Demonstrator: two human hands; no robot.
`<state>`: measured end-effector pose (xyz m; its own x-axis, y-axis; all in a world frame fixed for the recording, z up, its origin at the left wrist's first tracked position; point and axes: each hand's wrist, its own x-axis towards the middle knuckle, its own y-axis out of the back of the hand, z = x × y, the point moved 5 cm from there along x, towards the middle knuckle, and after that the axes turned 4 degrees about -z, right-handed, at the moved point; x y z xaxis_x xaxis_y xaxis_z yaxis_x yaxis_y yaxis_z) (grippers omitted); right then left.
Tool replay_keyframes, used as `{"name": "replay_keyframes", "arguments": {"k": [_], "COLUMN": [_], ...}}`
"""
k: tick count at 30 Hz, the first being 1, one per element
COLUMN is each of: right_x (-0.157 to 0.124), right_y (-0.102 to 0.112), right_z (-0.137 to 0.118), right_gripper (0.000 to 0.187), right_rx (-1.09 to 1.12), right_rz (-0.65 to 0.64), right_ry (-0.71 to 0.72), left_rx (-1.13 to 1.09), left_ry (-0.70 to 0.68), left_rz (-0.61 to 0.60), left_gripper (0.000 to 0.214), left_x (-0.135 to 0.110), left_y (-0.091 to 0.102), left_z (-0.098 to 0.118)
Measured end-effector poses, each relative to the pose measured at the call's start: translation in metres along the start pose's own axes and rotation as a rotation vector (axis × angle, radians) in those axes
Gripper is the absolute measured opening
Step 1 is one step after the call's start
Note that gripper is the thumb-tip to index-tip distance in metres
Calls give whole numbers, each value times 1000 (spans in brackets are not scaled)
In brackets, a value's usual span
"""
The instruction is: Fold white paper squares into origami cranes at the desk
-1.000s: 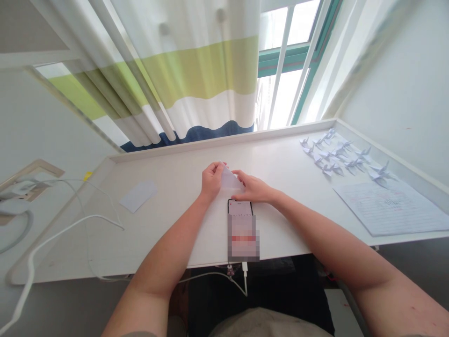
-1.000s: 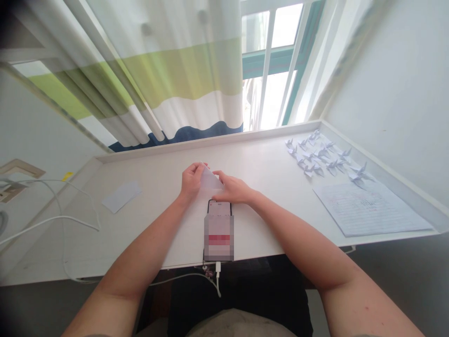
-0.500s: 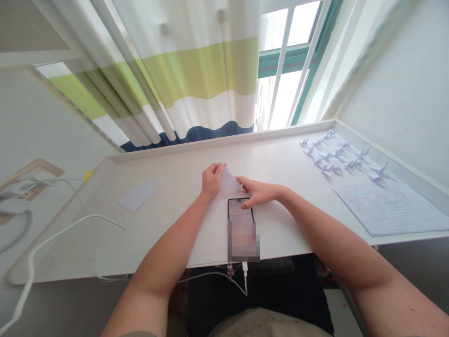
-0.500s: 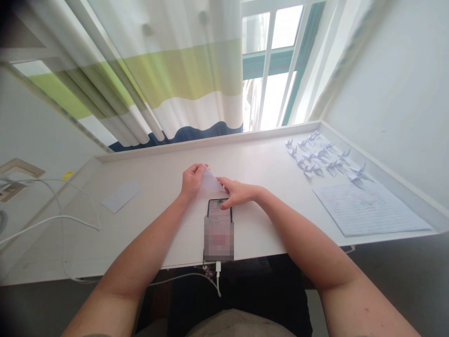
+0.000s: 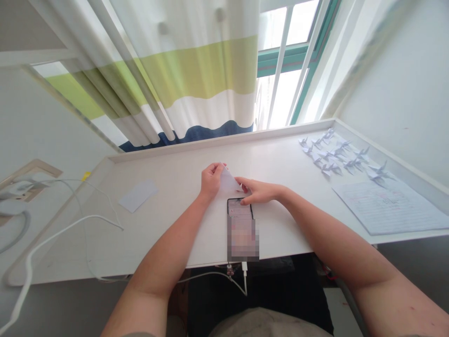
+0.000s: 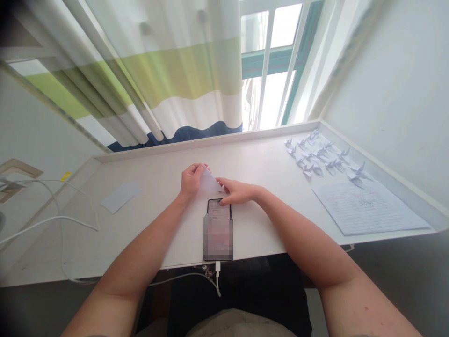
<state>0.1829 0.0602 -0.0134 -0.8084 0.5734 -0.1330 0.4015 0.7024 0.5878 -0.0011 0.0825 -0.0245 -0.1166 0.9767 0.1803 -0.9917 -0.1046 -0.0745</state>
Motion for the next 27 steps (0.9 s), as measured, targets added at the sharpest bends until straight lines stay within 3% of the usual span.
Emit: {"name": "replay_keyframes", "arguments": {"k": [4,20,24,27], "right_x": [0,3,4,4], "right_y": [0,-1,-3,-3], "right_z": [-3,0,1,2], "right_gripper": [45,46,32,32], "right_rx": [45,50,128,169], "right_rz": [9,10,-11,-9], "right_ry": [11,25,57,50], "left_rx": [12,21,22,24], "left_ry": [0,-12,-5,-6], "left_rz": [-5,-1,-4,0], "left_gripper": [39,40,40,40], "left_x": [0,-1,-1,-1], "left_y": [0,-1,-1,0], "left_z": [0,2,2,1]}}
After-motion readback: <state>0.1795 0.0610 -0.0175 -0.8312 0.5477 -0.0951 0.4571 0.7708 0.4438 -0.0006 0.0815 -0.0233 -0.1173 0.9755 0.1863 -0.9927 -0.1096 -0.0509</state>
